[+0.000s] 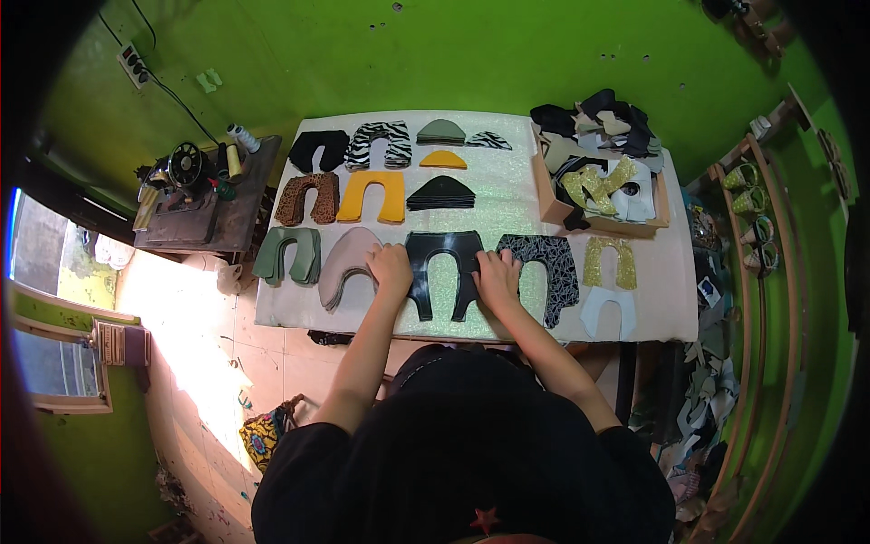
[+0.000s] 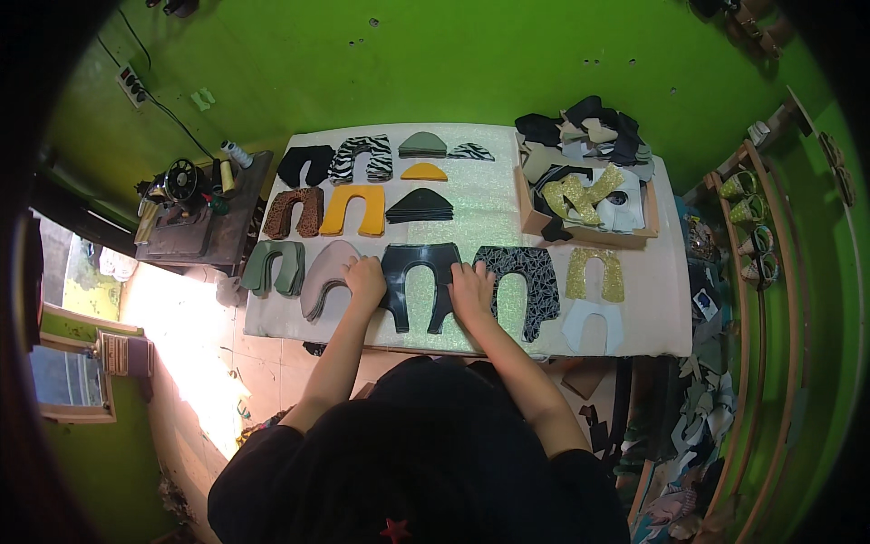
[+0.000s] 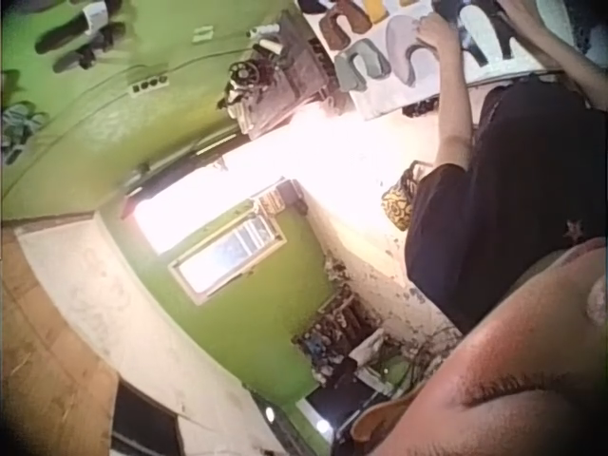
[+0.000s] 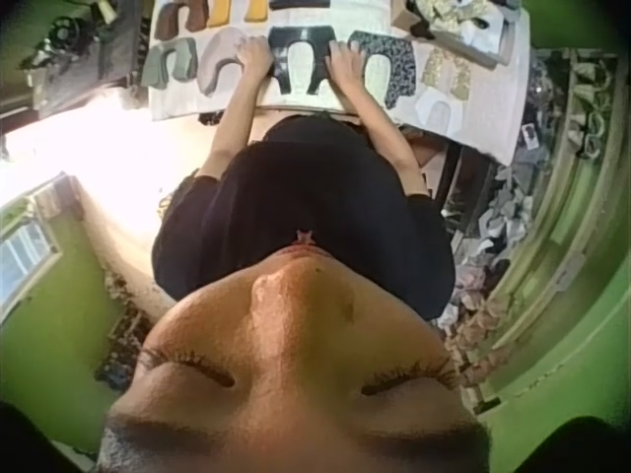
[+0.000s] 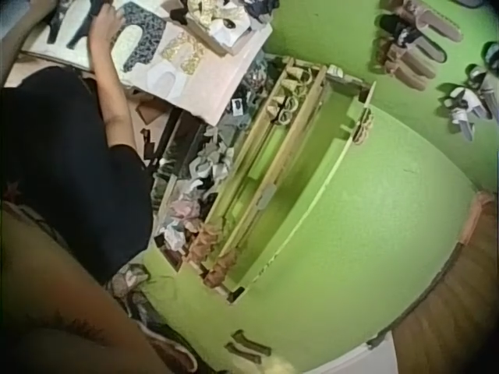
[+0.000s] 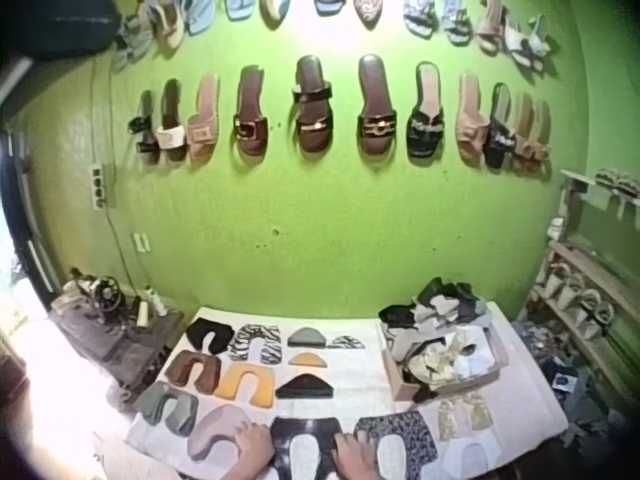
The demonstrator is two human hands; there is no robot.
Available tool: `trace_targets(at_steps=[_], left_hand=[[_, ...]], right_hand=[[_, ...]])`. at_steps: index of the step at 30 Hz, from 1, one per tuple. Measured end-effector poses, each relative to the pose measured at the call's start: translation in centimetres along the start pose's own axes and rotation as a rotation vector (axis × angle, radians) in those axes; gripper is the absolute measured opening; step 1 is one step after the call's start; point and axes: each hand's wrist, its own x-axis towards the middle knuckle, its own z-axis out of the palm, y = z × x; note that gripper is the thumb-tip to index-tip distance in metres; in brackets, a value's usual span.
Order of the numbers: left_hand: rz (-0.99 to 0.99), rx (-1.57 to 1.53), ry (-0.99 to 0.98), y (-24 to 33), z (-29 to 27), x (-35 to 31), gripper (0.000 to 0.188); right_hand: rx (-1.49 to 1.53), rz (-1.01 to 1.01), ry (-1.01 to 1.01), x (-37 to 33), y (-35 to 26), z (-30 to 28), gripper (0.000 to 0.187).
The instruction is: Organizing and sorting various pre-cut shoe upper pieces by pattern and material on a work table.
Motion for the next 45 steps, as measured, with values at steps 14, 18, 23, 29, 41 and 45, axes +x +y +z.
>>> trace_targets(at_steps=[14,18,23,29,41,45], left_hand=[[0.120,-0.021,0.183,2.9,2.8,-2.1,0.043],[0.104,0.039,0.115,3.3,1.8,-2.1,0.037],[0.069,0.078,-0.009,4.1,1.8,-1.4,0.032],[-0.025,0.014,-0.168,7.2,-0.5,-0.4,0.041],[0.262,-0.375,0.044,19.9,-4.6,-0.1,0.052],[0.428,-0.510,0.184,23.8,-5.6,0.6,0.041]], right_hand=[[0.001,-0.048,-0.045,-2.0,0.1,-0.2,0.041],[0.042,-0.073,-0.093,-2.2,1.2,-1.3,0.040],[0.169,-0.143,-0.012,-2.3,3.1,-2.0,0.035],[0.195,-0.069,0.200,-1.2,7.8,-5.0,0.031],[0.143,0.191,0.541,3.9,19.4,-11.9,0.029],[0.048,0.332,0.193,6.1,23.7,-13.1,0.031]])
